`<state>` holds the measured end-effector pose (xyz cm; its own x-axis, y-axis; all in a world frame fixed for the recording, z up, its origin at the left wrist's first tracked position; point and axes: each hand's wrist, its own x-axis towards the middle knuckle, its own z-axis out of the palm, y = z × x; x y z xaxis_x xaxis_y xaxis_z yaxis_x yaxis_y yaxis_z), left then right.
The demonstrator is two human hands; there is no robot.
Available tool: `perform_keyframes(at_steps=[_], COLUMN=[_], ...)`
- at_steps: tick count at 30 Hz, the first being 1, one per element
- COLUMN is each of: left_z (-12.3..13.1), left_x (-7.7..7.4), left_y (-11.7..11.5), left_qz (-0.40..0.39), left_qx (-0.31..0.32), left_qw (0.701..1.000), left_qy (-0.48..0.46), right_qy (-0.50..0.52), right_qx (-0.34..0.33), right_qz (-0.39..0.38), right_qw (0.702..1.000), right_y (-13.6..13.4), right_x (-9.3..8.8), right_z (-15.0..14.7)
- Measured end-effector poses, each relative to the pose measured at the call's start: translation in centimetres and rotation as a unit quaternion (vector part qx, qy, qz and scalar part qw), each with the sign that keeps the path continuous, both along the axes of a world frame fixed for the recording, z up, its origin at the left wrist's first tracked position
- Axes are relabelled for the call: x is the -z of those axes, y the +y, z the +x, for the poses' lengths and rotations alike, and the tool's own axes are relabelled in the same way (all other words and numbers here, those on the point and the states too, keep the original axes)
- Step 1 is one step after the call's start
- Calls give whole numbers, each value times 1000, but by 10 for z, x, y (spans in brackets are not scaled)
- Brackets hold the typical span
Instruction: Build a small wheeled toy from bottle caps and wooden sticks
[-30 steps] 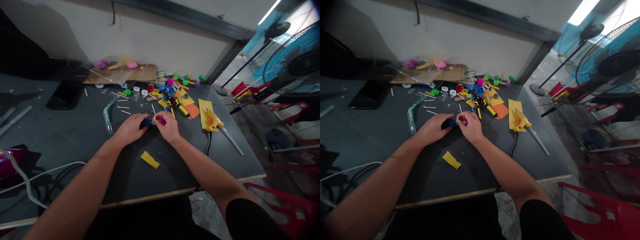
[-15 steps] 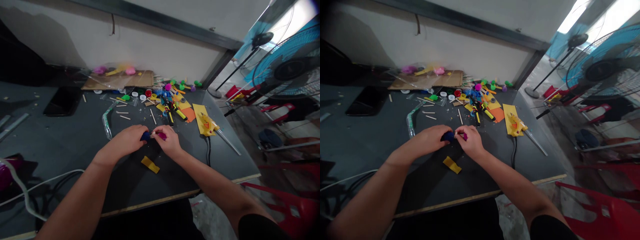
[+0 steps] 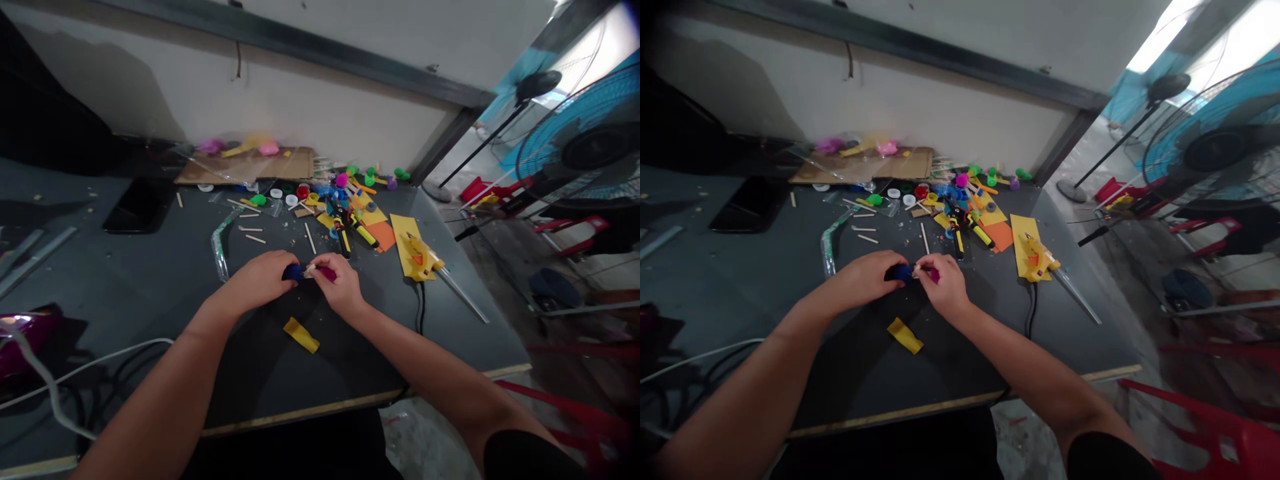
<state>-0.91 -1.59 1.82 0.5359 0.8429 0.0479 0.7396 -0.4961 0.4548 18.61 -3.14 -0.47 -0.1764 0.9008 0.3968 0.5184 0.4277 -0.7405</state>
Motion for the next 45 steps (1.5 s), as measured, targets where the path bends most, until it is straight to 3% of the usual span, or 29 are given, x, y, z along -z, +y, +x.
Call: perform_keyframes(at_steps=[5,9,15,19,24,27,32,36,40,42,45], left_z=[-2,-8,-17,-16,-21,-23,-17,-13,-13,-13,-11], left_x=[11,16,22,30,35,30,18,11,9,8,6], left_y=[25,49,70,69,65,63,59,50,45,44,44], left_qz=[34,47,50,55,41,104,237,274,238,212,193], left_qx=[-52,-90,-130,-127,-151,-177,-211,-212,-206,-206,-208], left_qw=[998,994,989,987,966,941,909,895,898,899,895], left_qy=[-15,-34,-46,-83,-207,-269,-272,-281,-307,-324,-343], right_qy=[-6,-25,19,43,4,2,47,188,308,279,135], right_qx=[-7,-33,-6,19,20,15,-1,-18,-25,-31,-45], right_qz=[-7,29,56,70,74,86,87,-8,-110,-98,1], right_qw=[1000,999,998,996,997,996,995,982,945,955,990], right_y=[33,63,92,96,96,96,98,99,97,93,85], right_x=[0,-2,-1,3,-2,-15,-48,-59,-50,-45,-41], right_z=[-9,-18,-22,-27,-26,-19,-14,-21,-28,-29,-28])
